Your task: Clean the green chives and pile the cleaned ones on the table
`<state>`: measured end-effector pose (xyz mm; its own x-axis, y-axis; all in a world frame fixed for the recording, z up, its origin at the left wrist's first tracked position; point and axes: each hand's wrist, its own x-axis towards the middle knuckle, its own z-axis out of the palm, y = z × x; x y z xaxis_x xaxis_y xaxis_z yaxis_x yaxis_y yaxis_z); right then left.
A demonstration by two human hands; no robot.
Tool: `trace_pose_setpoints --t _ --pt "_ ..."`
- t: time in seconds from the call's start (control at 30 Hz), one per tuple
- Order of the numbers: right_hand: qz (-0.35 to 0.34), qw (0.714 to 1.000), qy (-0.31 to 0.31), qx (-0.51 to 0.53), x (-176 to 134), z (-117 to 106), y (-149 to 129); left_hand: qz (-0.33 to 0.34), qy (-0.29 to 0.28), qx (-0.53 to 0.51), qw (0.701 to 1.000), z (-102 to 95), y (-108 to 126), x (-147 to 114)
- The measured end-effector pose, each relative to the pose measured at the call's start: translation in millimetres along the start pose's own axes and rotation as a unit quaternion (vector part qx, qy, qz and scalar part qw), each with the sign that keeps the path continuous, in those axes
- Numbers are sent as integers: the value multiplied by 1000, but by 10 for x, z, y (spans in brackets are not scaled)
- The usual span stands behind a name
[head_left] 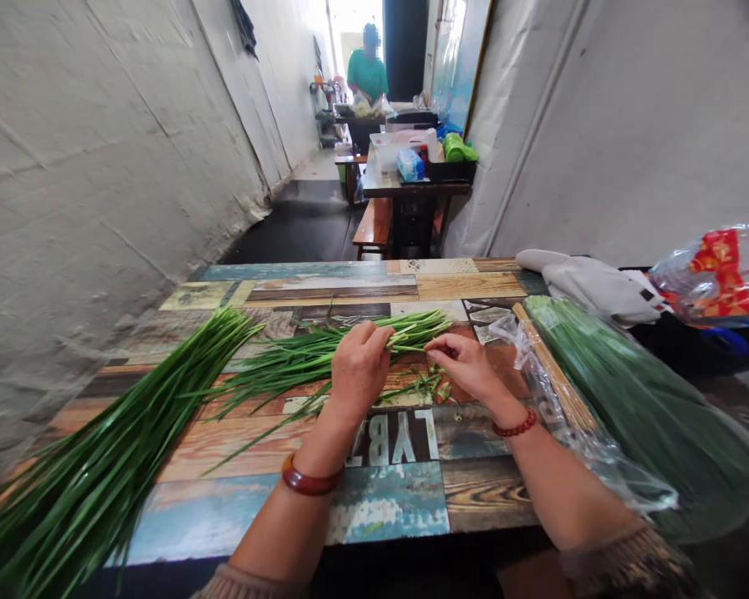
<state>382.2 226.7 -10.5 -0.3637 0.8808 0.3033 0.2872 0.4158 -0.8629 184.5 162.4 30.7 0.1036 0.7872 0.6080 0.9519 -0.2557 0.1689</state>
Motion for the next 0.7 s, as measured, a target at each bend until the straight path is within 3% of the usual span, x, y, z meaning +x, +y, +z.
trace_pose_setpoints --t 0.3,0.4,0.57,0.7 --pt "-48 999 23 -6 -9 69 -18 19 -217 -30 975 163 94 1" --pt "-28 998 46 -12 25 -24 -34 -16 -206 -37 978 185 66 -3" --pt "15 990 139 24 84 -247 14 -73 -152 -90 982 200 -67 11" --pt "-18 995 82 58 82 -252 7 -77 -163 -147 973 217 -80 10"
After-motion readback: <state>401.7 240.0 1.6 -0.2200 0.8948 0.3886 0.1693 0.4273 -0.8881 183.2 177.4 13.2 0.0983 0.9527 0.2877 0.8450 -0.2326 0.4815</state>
